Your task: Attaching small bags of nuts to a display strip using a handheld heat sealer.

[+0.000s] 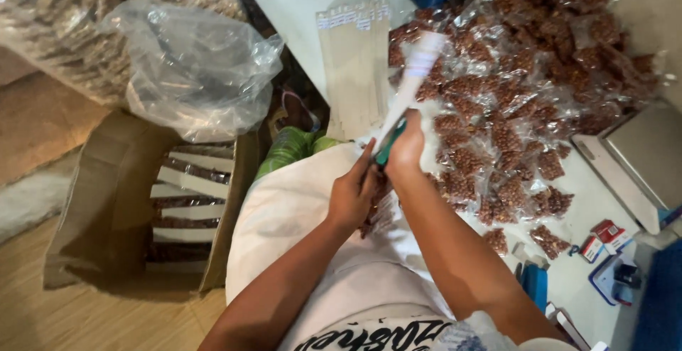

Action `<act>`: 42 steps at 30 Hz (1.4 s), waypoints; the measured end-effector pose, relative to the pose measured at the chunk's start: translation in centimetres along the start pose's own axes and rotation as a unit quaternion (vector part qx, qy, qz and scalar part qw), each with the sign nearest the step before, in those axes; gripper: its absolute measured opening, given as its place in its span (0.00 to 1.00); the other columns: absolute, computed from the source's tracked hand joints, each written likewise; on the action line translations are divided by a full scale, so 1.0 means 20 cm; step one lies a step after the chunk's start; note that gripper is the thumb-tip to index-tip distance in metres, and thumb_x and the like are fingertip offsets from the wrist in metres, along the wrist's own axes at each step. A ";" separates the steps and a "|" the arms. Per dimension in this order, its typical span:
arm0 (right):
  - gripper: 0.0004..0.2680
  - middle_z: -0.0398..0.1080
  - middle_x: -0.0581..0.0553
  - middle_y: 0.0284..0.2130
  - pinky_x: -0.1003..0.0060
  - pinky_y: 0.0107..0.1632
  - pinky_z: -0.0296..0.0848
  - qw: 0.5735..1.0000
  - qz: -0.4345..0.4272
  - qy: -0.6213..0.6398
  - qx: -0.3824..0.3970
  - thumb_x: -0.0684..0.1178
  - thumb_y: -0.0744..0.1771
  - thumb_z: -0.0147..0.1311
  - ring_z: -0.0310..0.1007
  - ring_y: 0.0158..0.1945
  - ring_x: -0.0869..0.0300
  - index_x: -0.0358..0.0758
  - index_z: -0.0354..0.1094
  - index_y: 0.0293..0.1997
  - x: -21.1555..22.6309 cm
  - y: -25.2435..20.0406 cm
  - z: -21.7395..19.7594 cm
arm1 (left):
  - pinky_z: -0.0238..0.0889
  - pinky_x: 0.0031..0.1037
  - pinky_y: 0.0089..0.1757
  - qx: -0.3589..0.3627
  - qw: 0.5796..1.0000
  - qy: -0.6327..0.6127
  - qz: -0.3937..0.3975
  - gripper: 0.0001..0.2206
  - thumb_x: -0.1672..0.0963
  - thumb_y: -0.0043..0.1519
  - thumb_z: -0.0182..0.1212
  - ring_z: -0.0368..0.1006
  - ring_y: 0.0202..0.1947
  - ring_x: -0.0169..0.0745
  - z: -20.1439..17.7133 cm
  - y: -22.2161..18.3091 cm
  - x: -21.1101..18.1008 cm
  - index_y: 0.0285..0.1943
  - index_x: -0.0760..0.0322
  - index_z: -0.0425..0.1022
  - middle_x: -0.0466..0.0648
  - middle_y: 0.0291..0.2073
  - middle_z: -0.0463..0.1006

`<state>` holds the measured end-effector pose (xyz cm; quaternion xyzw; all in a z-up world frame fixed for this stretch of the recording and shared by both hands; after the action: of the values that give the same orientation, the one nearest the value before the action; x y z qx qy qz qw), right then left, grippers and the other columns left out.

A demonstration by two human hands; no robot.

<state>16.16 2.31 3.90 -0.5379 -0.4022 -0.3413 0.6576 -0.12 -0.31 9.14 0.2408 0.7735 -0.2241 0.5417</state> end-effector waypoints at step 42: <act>0.09 0.70 0.44 0.21 0.60 0.34 0.68 0.906 -0.059 -0.319 0.271 0.51 0.61 0.67 0.74 0.29 0.52 0.39 0.74 0.34 0.10 -0.10 -0.38 | 0.53 0.47 0.67 -0.016 0.971 -0.240 -0.010 0.25 0.50 0.69 0.58 0.65 0.67 0.55 -0.02 0.21 0.13 0.70 0.70 0.68 0.62 0.62 0.74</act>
<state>16.48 -5.60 5.75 -0.3940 -0.6989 -0.0673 0.5931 1.42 3.50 6.46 0.1635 0.6266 -0.2679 0.7134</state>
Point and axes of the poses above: each hand's wrist, its own y-axis towards the middle knuckle, its own z-axis out of the palm, x = y × z, the point moved 2 cm from there along y, towards the middle knuckle
